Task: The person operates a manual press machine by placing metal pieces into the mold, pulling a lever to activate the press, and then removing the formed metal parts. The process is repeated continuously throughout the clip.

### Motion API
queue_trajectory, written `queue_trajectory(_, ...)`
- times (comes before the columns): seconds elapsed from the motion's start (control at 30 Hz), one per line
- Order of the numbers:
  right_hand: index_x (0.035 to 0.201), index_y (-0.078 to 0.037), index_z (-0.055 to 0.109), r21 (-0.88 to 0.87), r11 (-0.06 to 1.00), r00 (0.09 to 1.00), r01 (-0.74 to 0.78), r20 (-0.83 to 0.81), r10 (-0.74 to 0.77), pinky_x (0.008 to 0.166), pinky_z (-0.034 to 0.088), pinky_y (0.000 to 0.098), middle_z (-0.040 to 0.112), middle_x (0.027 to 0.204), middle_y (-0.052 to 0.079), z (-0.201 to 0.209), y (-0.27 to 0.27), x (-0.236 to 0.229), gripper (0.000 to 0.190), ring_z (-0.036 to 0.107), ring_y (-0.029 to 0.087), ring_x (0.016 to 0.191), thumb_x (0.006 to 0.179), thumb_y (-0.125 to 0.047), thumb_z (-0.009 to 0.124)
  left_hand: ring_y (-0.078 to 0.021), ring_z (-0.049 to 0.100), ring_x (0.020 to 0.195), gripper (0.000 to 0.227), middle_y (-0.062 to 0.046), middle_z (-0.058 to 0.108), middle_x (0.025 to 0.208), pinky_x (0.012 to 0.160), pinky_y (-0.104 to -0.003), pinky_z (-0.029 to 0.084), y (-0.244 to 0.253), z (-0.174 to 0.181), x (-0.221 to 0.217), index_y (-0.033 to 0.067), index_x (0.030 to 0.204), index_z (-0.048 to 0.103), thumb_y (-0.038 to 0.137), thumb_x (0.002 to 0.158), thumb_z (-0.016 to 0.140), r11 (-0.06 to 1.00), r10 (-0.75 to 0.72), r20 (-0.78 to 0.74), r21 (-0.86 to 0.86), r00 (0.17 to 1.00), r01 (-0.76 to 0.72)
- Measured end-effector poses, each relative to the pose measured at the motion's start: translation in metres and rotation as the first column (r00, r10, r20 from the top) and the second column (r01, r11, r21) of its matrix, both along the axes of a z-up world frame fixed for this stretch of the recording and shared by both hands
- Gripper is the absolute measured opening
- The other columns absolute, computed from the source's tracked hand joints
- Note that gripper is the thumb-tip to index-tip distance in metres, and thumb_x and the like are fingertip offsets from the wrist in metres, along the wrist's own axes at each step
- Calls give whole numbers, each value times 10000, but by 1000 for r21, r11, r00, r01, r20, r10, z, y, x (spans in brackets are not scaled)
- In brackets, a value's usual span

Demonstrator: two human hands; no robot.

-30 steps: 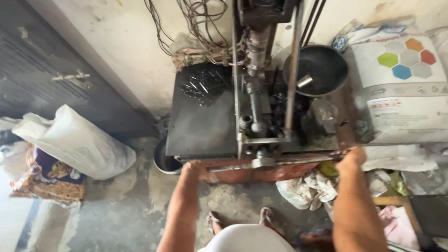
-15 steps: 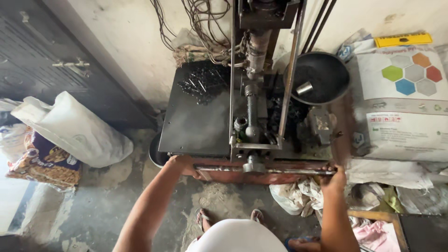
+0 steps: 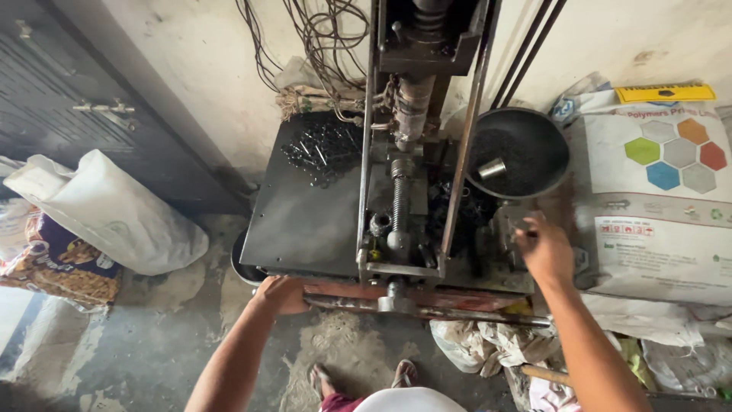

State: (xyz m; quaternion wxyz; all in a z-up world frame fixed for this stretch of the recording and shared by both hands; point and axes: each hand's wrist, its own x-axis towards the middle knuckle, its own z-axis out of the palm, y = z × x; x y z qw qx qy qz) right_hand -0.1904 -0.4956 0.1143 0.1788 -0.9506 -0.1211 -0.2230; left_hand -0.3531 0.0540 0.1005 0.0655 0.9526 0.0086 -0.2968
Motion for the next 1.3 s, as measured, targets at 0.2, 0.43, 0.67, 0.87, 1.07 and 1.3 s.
queue_trajectory(0.2,1269,-202,664,-313,948,980,62,-163,-118,657,573,487,698,1175,157,-7,12,35,419,712,362,840,918,-419,596,-254,736,969,433,-83,783,917,857,-389,580,0,-4,6,167,1018,800,385,643,799,998,-46,-3,-31,999,46)
queue_trajectory(0.43,1262,-209,683,-256,951,924,171,-295,-245,825,566,510,754,994,169,-35,5,80,355,716,382,944,975,-402,603,-176,758,840,327,-22,774,819,789,-359,592,-1,-9,17,143,890,816,436,758,755,997,-33,-316,55,948,53)
queue_trajectory(0.67,1150,-187,739,-139,985,960,105,-245,-137,846,559,503,752,1024,153,-43,0,78,299,707,383,976,954,-380,620,-178,755,827,325,-20,776,791,795,-364,586,4,-4,18,129,793,829,420,795,684,984,-180,-339,-46,923,175)
queue_trajectory(0.87,1126,-163,749,13,993,963,116,-248,-109,834,558,497,751,1049,141,-33,1,76,283,702,390,967,981,-365,615,-198,765,849,313,-30,768,793,839,-374,599,4,11,19,146,773,786,449,787,705,994,-94,-310,-76,946,74)
queue_trajectory(1.07,1159,-161,750,114,974,931,197,-333,-150,810,562,470,754,967,146,-14,15,64,301,720,381,910,1001,-373,606,-243,744,983,319,-61,779,907,926,-385,570,1,23,13,148,830,804,447,744,732,996,-77,-214,-66,974,64)
queue_trajectory(1.3,1131,-154,762,192,959,948,208,-282,-149,797,561,461,745,936,164,-3,22,59,298,714,388,921,990,-382,633,-299,706,1073,432,-125,752,1053,974,-401,546,1,22,12,106,970,790,468,734,774,996,-84,-162,-50,983,77)
